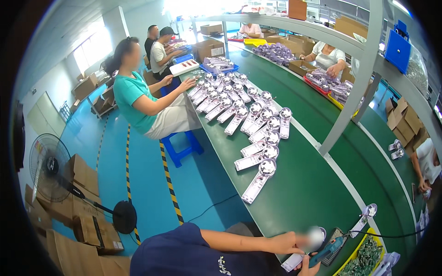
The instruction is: Assembling portable handheld fans on an electronics assembly line using an electric screwdriver.
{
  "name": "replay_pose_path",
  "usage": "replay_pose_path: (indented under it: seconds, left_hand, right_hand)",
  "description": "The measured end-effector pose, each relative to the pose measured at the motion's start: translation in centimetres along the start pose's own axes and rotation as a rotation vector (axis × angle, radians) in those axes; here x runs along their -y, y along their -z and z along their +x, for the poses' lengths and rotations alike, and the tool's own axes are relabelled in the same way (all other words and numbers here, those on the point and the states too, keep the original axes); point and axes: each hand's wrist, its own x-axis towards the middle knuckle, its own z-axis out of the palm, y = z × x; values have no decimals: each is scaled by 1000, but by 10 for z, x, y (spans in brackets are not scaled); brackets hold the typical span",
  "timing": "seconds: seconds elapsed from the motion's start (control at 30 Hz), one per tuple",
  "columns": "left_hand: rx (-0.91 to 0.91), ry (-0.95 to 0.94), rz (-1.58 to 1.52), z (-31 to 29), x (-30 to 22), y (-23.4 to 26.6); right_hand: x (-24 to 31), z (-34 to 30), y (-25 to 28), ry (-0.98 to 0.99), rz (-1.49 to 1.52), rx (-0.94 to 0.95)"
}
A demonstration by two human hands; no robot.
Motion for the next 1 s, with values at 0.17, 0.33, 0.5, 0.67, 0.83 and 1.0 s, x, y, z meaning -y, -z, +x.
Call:
replay_pose_path:
  seconds: [0.17,0.33,0.5,0.67,0.83,1.0]
  left_hand:
    - [24,-33,94,-1,2,1]
    - [-18,40,73,-4,9,-6]
    - [-40,94,9,-5,1,-12]
    - [53,169,-136,-3,1,-2]
    - [57,114,-172,2,-5,3]
    - [89,196,-142,8,-8,-6]
  right_hand:
    - [-14,7,5,29,-5,70]
    - [-19,13,7,14,-18,7]
    - [2,4,2,-50,-18,-12]
    - [22,-6,-15,-94,-62,-49]
    - [19,-5,-7,-145,-28,-38]
    - [17,-2,2,-189,-6,-13]
